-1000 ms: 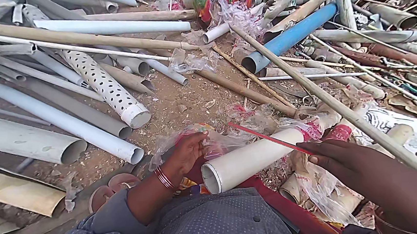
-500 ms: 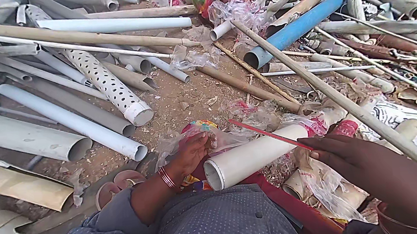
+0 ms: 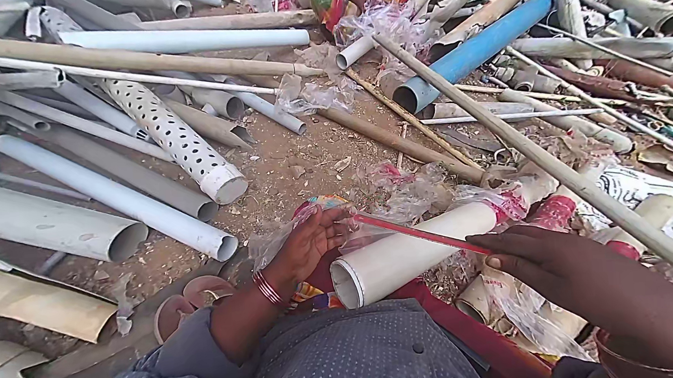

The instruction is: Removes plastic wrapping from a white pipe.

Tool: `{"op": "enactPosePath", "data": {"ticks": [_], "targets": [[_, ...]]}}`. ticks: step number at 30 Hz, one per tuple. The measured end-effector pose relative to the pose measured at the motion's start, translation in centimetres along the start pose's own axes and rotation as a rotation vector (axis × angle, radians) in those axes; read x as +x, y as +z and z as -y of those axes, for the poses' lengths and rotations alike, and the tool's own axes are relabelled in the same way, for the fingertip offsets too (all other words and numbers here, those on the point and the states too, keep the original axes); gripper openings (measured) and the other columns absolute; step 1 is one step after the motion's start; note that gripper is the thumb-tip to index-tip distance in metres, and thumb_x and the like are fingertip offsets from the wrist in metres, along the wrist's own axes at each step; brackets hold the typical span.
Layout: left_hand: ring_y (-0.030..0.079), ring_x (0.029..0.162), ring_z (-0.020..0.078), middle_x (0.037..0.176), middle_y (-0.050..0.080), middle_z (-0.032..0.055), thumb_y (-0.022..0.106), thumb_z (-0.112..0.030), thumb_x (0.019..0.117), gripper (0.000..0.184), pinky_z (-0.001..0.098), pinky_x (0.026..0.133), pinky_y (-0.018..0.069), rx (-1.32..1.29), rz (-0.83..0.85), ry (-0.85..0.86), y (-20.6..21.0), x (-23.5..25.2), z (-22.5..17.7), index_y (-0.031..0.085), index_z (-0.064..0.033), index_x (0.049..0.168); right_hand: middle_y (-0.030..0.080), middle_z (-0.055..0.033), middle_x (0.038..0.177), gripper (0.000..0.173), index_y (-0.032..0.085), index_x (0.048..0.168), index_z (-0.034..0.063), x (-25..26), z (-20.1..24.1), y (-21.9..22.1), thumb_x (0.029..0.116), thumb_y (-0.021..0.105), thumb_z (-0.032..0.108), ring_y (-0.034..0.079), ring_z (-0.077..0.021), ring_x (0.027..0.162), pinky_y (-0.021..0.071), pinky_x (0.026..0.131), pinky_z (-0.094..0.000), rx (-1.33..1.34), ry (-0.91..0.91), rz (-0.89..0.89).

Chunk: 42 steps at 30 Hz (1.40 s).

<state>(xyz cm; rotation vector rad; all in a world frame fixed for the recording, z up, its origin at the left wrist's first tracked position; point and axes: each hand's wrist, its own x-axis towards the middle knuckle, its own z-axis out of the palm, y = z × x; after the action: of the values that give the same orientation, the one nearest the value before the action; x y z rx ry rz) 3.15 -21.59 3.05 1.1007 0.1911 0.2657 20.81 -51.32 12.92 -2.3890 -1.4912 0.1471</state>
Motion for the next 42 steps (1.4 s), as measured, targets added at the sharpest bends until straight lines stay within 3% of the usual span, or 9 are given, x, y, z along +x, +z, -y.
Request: {"op": "enactPosePath", "data": {"ticks": [5, 9, 12, 19, 25, 28, 33, 39, 42], "targets": [[0.071, 0.095, 0.0136, 0.104, 0.072, 0.0045, 0.027, -0.022, 0.1075, 0.039, 0.0312, 0.092, 0.0563, 0.164, -0.22, -0.01, 0.5, 0.3, -1.4, 0.061, -0.0038, 0.108, 0.073, -0.0137, 0.101, 0.041, 0.075, 0.125, 0.0148, 0.0, -0.3, -0.1, 0.1015, 0.049, 0.037, 0.071, -0.0349, 0.087, 0.054, 0.07, -0.06, -0.014, 0.041, -0.015], [0.069, 0.098, 0.0133, 0.106, 0.072, 0.0094, 0.052, -0.019, 0.1073, 0.028, 0.0329, 0.094, 0.0542, 0.768, -0.36, -0.138, -0.4, 0.0, -4.2, 0.066, 0.0031, 0.116, 0.073, -0.0154, 0.103, 0.04, 0.074, 0.126, 0.0145, 0.0, -0.7, -0.2, 0.1024, 0.05, 0.036, 0.071, -0.0381, 0.09, 0.0532, 0.072, -0.063, -0.035, 0.057, -0.014], [0.07, 0.088, 0.0231, 0.092, 0.075, 0.0095, 0.058, -0.033, 0.1049, 0.035, 0.052, 0.084, 0.0523, 1.138, -0.415, -0.086, -2.4, -0.7, -6.5, 0.075, -0.0034, 0.098, 0.073, -0.0151, 0.103, 0.038, 0.074, 0.125, 0.0149, 0.1, -1.0, -0.1, 0.1021, 0.051, 0.034, 0.071, -0.038, 0.089, 0.0534, 0.071, -0.0636, -0.048, 0.059, -0.033], [0.062, 0.094, 0.0, 0.103, 0.069, -0.0025, 0.054, -0.029, 0.1047, 0.027, 0.0247, 0.086, 0.0506, 1.149, -0.331, 0.385, -2.1, 1.2, -8.0, 0.072, -0.0088, 0.103, 0.073, -0.0165, 0.104, 0.033, 0.074, 0.126, 0.0141, 0.8, -0.5, 0.0, 0.103, 0.056, 0.029, 0.071, -0.0398, 0.092, 0.0526, 0.074, -0.0648, -0.035, 0.084, 0.011], [0.058, 0.125, 0.0438, 0.126, 0.064, 0.0289, 0.035, -0.049, 0.1099, 0.063, 0.0672, 0.106, 0.0376, 1.341, -0.185, -0.315, -3.6, 9.8, -5.7, 0.066, 0.0042, 0.125, 0.072, -0.0167, 0.107, 0.032, 0.073, 0.127, 0.0148, 0.6, -0.1, -0.2, 0.1037, 0.056, 0.027, 0.07, -0.0395, 0.094, 0.0527, 0.076, -0.064, -0.036, 0.118, 0.039], [0.059, 0.121, 0.0476, 0.124, 0.064, 0.0316, 0.026, -0.06, 0.1074, 0.079, 0.069, 0.101, 0.0405, 1.454, -0.018, -0.529, -3.3, 11.5, -4.4, 0.066, 0.0062, 0.122, 0.072, -0.016, 0.11, 0.032, 0.073, 0.129, 0.0158, 0.6, -0.4, -0.4, 0.1046, 0.056, 0.028, 0.07, -0.0385, 0.097, 0.0526, 0.079, -0.0638, -0.037, 0.158, 0.069], [0.064, 0.101, 0.0348, 0.101, 0.068, 0.0169, 0.064, -0.048, 0.0987, 0.045, 0.0594, 0.089, 0.0495, 1.633, 0.12, -0.43, -1.1, 9.6, -4.0, 0.074, -0.0037, 0.101, 0.072, -0.0166, 0.109, 0.031, 0.072, 0.129, 0.0162, 1.0, -1.0, -0.2, 0.1047, 0.057, 0.027, 0.07, -0.0399, 0.098, 0.052, 0.08, -0.0657, -0.035, 0.17, 0.078], [0.064, 0.111, 0.0386, 0.114, 0.07, 0.0189, 0.062, -0.015, 0.1005, 0.026, 0.0631, 0.094, 0.0468, 1.675, 0.219, -0.622, 1.3, 6.2, -4.4, 0.067, -0.0059, 0.125, 0.073, -0.0138, 0.107, 0.028, 0.073, 0.128, 0.0185, 1.6, -0.7, -0.2, 0.1051, 0.058, 0.026, 0.071, -0.0356, 0.094, 0.0522, 0.079, -0.0633, -0.017, 0.196, 0.11], [0.063, 0.115, 0.0393, 0.123, 0.066, 0.0197, 0.063, -0.024, 0.1012, 0.04, 0.0624, 0.096, 0.0475, 1.725, 0.208, -0.63, 2.7, 4.7, -3.8, 0.058, -0.0052, 0.136, 0.073, -0.0136, 0.104, 0.027, 0.074, 0.127, 0.0191, 1.6, -0.7, -0.1, 0.1046, 0.06, 0.026, 0.07, -0.035, 0.09, 0.0529, 0.076, -0.0621, -0.024, 0.195, 0.102]]}}
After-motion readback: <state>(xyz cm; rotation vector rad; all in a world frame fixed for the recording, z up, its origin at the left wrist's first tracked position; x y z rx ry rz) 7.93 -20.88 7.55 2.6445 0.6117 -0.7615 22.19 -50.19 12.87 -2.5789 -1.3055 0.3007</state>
